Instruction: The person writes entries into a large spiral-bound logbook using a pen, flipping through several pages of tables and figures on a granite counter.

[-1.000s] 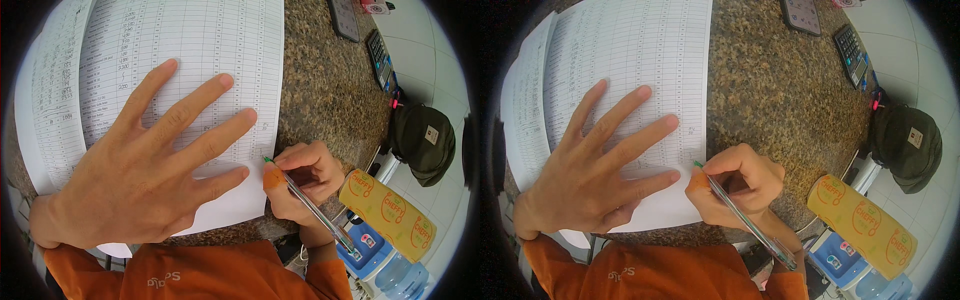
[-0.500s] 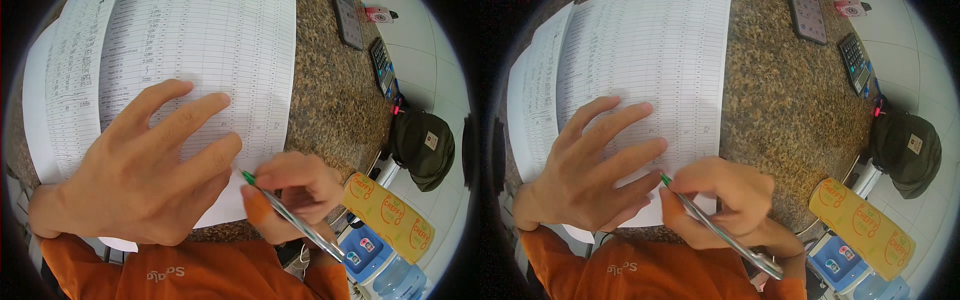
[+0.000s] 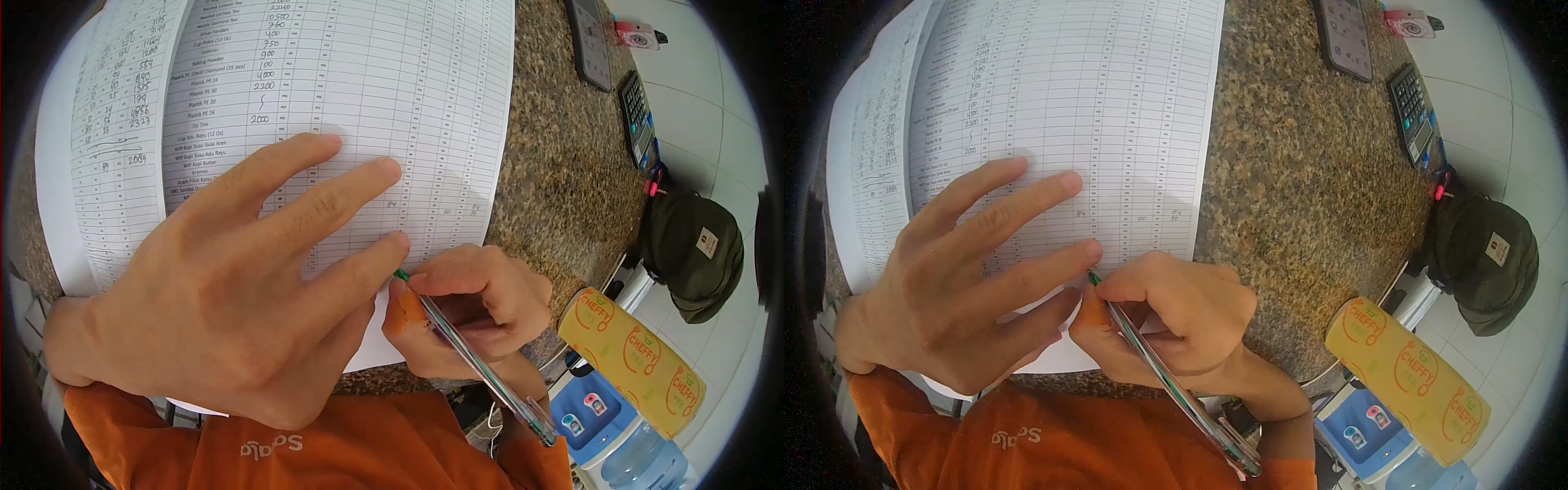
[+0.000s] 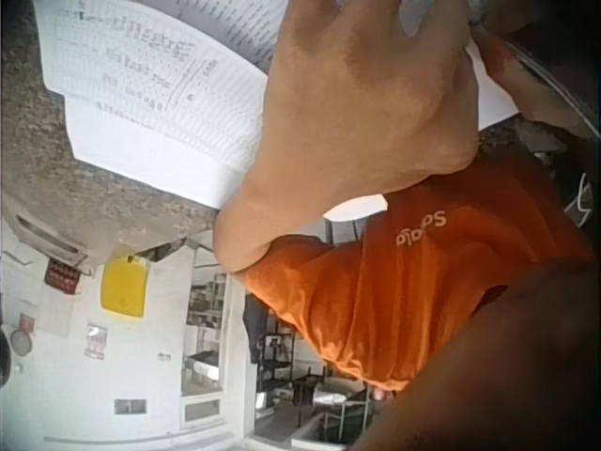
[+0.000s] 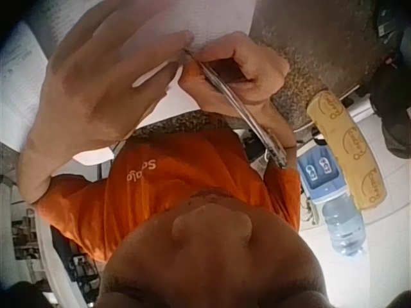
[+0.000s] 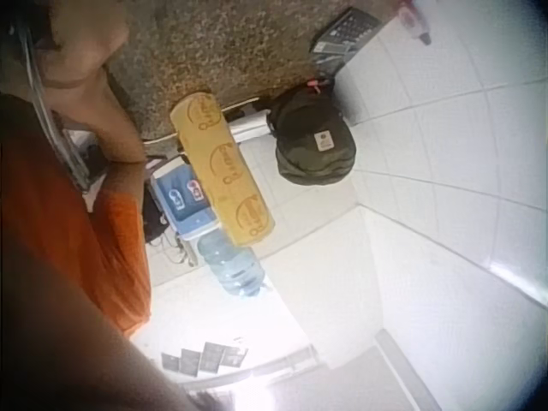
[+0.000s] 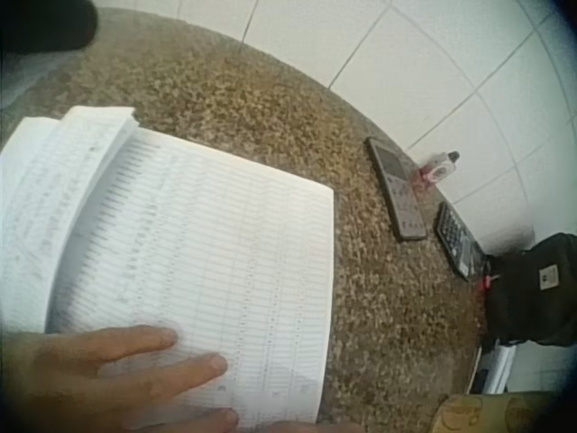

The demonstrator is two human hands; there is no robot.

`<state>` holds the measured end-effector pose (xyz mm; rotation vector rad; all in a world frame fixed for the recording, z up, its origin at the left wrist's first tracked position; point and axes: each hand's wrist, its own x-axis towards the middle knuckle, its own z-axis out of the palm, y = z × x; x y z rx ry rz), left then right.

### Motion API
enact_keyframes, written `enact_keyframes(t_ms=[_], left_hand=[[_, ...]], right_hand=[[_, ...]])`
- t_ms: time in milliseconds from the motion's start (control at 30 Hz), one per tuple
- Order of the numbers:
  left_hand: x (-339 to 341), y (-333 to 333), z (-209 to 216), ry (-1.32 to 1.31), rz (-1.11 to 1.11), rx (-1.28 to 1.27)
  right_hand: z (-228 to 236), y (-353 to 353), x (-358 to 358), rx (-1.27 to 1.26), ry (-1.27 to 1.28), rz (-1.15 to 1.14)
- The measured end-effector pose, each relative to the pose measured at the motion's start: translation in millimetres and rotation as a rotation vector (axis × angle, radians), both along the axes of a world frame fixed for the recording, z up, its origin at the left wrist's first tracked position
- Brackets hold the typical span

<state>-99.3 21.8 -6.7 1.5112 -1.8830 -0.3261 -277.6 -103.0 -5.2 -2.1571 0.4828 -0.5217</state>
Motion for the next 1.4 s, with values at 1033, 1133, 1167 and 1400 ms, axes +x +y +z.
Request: enact_keyframes(t_ms=[1033,1133,1167,1400], left_hand=[[130,-24,-6,-0.089,0.785,-0.156],[142,-24,-6,-0.018,0.809,-0.120],[145,-22,-5,0.094,0.803,-0.035],[165,-21,-18,0.216,0.721,-0.111]], right_hand=[[-11,-48,-15,0.505,-0.415,-0.298],[-7,-53,-7,0.587,-0.395,-0.393],[-8,-54,-6,0.613,-0.397,-0.406],[-7,-47,-4,0.576,-0.372,-0.392]])
